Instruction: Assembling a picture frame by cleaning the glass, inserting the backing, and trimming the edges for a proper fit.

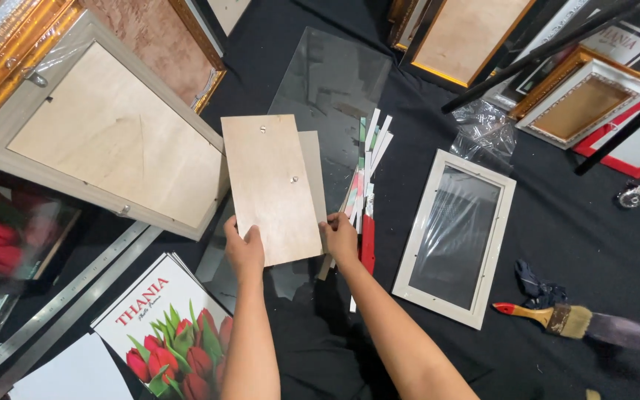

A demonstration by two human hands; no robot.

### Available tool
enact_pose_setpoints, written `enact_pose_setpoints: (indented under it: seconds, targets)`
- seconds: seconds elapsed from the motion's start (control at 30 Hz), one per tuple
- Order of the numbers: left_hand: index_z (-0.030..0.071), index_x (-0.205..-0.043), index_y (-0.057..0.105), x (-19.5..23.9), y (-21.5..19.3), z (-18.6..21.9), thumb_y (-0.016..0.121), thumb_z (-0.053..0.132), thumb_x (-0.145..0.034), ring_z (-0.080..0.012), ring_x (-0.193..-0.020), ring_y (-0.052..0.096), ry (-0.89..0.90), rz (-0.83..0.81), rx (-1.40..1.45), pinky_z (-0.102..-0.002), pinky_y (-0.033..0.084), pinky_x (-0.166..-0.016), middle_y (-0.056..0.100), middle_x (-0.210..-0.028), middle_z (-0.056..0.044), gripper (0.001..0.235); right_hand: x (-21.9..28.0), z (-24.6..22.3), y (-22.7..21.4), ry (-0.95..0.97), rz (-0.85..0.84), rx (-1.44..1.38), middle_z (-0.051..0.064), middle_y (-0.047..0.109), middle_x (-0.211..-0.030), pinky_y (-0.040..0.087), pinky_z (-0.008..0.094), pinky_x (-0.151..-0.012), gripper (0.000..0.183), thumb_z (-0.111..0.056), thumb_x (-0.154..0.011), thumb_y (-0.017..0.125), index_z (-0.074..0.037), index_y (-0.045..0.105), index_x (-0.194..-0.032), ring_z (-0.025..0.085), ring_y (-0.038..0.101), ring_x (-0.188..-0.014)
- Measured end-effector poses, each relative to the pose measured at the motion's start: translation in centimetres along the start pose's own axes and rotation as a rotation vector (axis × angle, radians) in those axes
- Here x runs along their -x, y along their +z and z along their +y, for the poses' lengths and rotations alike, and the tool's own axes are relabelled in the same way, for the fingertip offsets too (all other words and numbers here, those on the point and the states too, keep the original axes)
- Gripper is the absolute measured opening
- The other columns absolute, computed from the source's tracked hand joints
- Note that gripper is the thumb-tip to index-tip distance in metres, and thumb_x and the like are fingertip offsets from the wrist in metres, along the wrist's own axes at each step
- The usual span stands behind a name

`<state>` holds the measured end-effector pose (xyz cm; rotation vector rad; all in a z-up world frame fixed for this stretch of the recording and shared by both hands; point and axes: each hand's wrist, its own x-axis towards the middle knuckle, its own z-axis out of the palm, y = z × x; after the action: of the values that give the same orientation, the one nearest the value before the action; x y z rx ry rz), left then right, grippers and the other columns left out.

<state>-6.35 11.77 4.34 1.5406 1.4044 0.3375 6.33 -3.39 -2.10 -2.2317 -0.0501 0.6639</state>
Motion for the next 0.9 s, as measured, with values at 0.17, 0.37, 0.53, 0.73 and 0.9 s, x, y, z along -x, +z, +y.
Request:
enact_pose_setpoints:
  seconds: [0.17, 0.37, 0.53, 0.73, 0.9]
  targets:
    - [0.018, -0.146, 0.047, -0.3, 0.2, 0.2, 0.060, 0.024, -0.099, -0.0392, -0.132, 0.056, -0.057, -0.032, -0.040, -0.051, 0.050, -0.105, 0.052, -0.148, -0.022, 0.049, -1.2, 1.8, 0.4, 0.071, 0.011, -0.093, 0.011, 0.075, -0.107, 0.058, 0.039, -0.083, 0.026, -0.027, -0.095, 0.071, -0.012, 0.068, -0.116, 0.027, 0.070, -0.105]
    - [0.016, -0.134, 0.051, 0.3, -0.9, 0.8, 0.060, 0.023, -0.094, -0.0410, -0.127, 0.056, 0.145, 0.197, 0.236, -0.054, 0.047, -0.101, 0.060, -0.136, -0.018, 0.041, 0.7, -3.4, -5.7, -0.206, 0.339, -0.341, 0.012, 0.069, -0.099, 0.053, 0.039, -0.079, 0.013, -0.010, -0.100, 0.062, -0.009, 0.067, -0.112, 0.022, 0.061, -0.089]
    - [0.017, -0.127, 0.050, 0.7, -1.1, 0.4, 0.061, 0.025, -0.093, -0.0270, -0.117, 0.059, 0.288, 0.321, 0.434, -0.046, 0.046, -0.099, 0.062, -0.123, -0.011, 0.037, 1.6, -7.4, -10.3, -0.555, 0.667, -0.189, 0.006, 0.066, -0.098, 0.054, 0.034, -0.085, 0.020, 0.000, -0.099, 0.064, -0.015, 0.066, -0.112, 0.025, 0.063, -0.096]
    - [0.013, -0.122, 0.052, 1.0, -1.3, 0.6, 0.062, 0.021, -0.091, -0.0255, -0.102, 0.063, 0.305, 0.401, 0.479, -0.043, 0.049, -0.089, 0.065, -0.109, -0.013, 0.034, 1.6, -7.0, -10.8, -0.623, 0.631, -0.218, 0.009, 0.065, -0.096, 0.053, 0.038, -0.081, 0.014, -0.001, -0.103, 0.059, -0.009, 0.063, -0.112, 0.023, 0.062, -0.089]
    - [0.006, -0.120, 0.048, 2.3, -2.4, 3.0, 0.062, 0.018, -0.093, -0.0227, -0.103, 0.058, 0.389, 0.480, 0.559, -0.040, 0.048, -0.090, 0.060, -0.107, -0.018, 0.033, 2.1, -6.4, -9.6, -0.665, 0.639, -0.145, -0.004, 0.050, -0.101, 0.044, 0.033, -0.093, 0.023, 0.002, -0.095, 0.069, -0.020, 0.066, -0.100, 0.019, 0.048, -0.099]
